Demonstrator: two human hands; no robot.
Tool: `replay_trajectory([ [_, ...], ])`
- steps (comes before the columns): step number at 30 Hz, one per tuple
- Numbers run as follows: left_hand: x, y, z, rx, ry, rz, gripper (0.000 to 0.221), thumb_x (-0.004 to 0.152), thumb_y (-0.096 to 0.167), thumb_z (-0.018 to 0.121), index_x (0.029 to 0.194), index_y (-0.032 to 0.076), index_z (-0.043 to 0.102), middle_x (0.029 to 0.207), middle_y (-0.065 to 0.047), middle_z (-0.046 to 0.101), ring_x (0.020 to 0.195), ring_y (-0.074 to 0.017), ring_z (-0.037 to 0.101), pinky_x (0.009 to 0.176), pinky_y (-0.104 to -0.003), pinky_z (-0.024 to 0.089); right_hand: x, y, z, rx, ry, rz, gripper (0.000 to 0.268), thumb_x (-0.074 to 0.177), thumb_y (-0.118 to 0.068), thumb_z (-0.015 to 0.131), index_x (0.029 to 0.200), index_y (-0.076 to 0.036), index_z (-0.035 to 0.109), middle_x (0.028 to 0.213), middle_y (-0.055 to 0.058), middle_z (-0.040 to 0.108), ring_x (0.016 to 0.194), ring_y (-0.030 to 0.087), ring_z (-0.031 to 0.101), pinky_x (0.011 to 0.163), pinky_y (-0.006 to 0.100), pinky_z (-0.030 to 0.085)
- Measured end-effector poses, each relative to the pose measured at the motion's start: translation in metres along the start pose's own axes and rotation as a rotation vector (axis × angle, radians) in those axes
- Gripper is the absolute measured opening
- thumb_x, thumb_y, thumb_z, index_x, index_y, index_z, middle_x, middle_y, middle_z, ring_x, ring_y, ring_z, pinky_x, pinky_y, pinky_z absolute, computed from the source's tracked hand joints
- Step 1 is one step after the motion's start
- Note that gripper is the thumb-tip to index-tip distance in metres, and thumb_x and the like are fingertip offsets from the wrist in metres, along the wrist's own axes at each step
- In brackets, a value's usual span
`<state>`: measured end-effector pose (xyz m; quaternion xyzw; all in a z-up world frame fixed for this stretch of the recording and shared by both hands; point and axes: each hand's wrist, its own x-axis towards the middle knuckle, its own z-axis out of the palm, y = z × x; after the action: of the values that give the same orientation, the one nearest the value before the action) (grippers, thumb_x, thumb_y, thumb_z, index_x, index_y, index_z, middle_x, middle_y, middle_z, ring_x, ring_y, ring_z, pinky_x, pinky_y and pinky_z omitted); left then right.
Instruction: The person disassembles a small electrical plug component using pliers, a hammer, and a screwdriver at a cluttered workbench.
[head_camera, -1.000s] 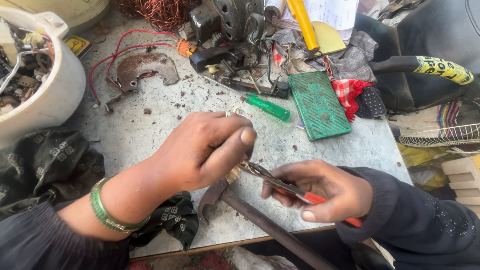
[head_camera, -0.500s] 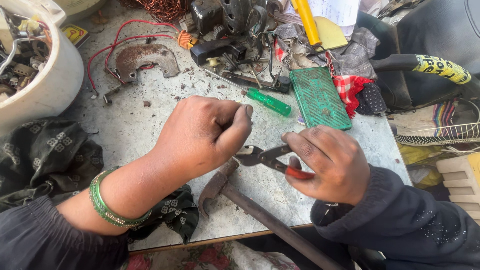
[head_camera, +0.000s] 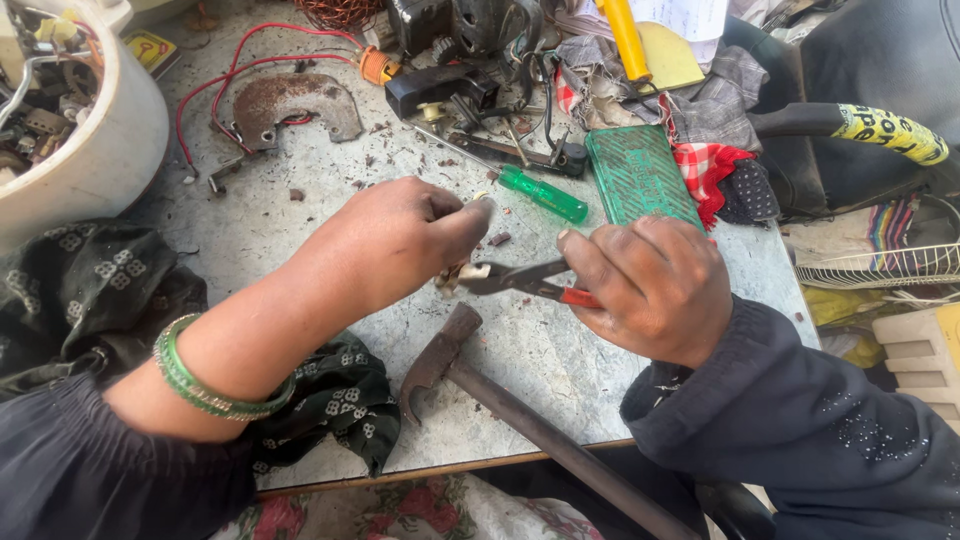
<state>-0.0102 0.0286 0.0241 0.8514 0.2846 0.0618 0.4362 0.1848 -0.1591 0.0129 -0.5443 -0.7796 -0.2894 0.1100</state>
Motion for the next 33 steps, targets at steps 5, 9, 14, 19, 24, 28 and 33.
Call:
replay_trajectory([
  [5, -0.002, -0.003, -0.012, -0.212, -0.047, 0.317, 0.041, 0.102, 0.04, 0.048, 0.101, 0.006, 0.071, 0.074, -0.007, 0.067, 0.064, -0.016, 0.063, 0.058, -0.031, 0.053, -0.002, 0.007, 0.003, 0.558, -0.028, 0.298, 0.062, 0.062, -0.014, 0.08, 0.121, -0.003, 0.064, 0.1, 0.009, 0.063, 0.086, 0.022, 0.061, 0.074, 0.035, 0.048],
  [9, -0.015, 0.001, -0.022, -0.37, -0.062, 0.694, 0.034, 0.101, 0.029, 0.047, 0.122, 0.008, 0.063, 0.094, -0.005, 0.065, 0.075, -0.0138, 0.064, 0.064, -0.024, 0.054, -0.012, 0.01, -0.005, 0.942, -0.142, 0.605, 0.062, 0.064, 0.001, 0.073, 0.126, -0.002, 0.067, 0.092, 0.004, 0.056, 0.078, 0.011, 0.049, 0.07, 0.025, 0.042],
  [14, -0.018, 0.004, -0.015, 0.048, 0.189, 0.913, 0.05, 0.082, 0.015, 0.063, 0.131, 0.006, 0.056, 0.113, -0.014, 0.067, 0.094, -0.0268, 0.069, 0.069, -0.033, 0.056, -0.015, 0.009, -0.002, 1.026, -0.125, 0.612, 0.062, 0.066, -0.001, 0.073, 0.127, 0.0, 0.064, 0.104, 0.005, 0.061, 0.083, 0.01, 0.055, 0.072, 0.024, 0.045],
  [19, -0.007, -0.006, 0.002, 0.486, 0.248, 0.625, 0.035, 0.077, 0.03, 0.079, 0.105, 0.014, 0.065, 0.072, -0.011, 0.065, 0.072, -0.0343, 0.068, 0.06, -0.048, 0.051, -0.012, 0.003, 0.0, 1.019, -0.185, 0.526, 0.066, 0.06, -0.003, 0.077, 0.125, -0.001, 0.065, 0.101, 0.006, 0.064, 0.082, 0.014, 0.06, 0.071, 0.028, 0.048],
  [24, -0.005, -0.007, 0.0, 0.621, 0.152, 0.632, 0.04, 0.052, 0.034, 0.083, 0.083, 0.016, 0.066, 0.06, -0.009, 0.062, 0.065, -0.0355, 0.066, 0.054, -0.051, 0.05, -0.009, -0.006, -0.005, 0.488, 0.009, 0.232, 0.069, 0.054, -0.012, 0.084, 0.12, -0.006, 0.064, 0.11, 0.013, 0.066, 0.103, 0.038, 0.066, 0.088, 0.045, 0.054],
  [28, -0.006, -0.007, -0.004, 0.557, 0.097, 0.673, 0.041, 0.052, 0.032, 0.084, 0.086, 0.017, 0.067, 0.061, -0.009, 0.063, 0.064, -0.0361, 0.066, 0.052, -0.052, 0.049, -0.012, -0.008, -0.007, 0.48, -0.002, 0.266, 0.063, 0.061, -0.01, 0.084, 0.122, -0.007, 0.066, 0.111, 0.012, 0.066, 0.101, 0.034, 0.068, 0.085, 0.043, 0.057],
  [33, -0.008, -0.005, -0.004, 0.612, -0.03, 0.565, 0.03, 0.062, 0.033, 0.083, 0.079, 0.017, 0.064, 0.065, -0.007, 0.065, 0.068, -0.036, 0.066, 0.057, -0.05, 0.05, -0.012, -0.007, -0.009, 0.39, -0.037, 0.221, 0.061, 0.063, -0.011, 0.087, 0.12, -0.007, 0.067, 0.105, 0.012, 0.065, 0.091, 0.032, 0.066, 0.078, 0.044, 0.055],
])
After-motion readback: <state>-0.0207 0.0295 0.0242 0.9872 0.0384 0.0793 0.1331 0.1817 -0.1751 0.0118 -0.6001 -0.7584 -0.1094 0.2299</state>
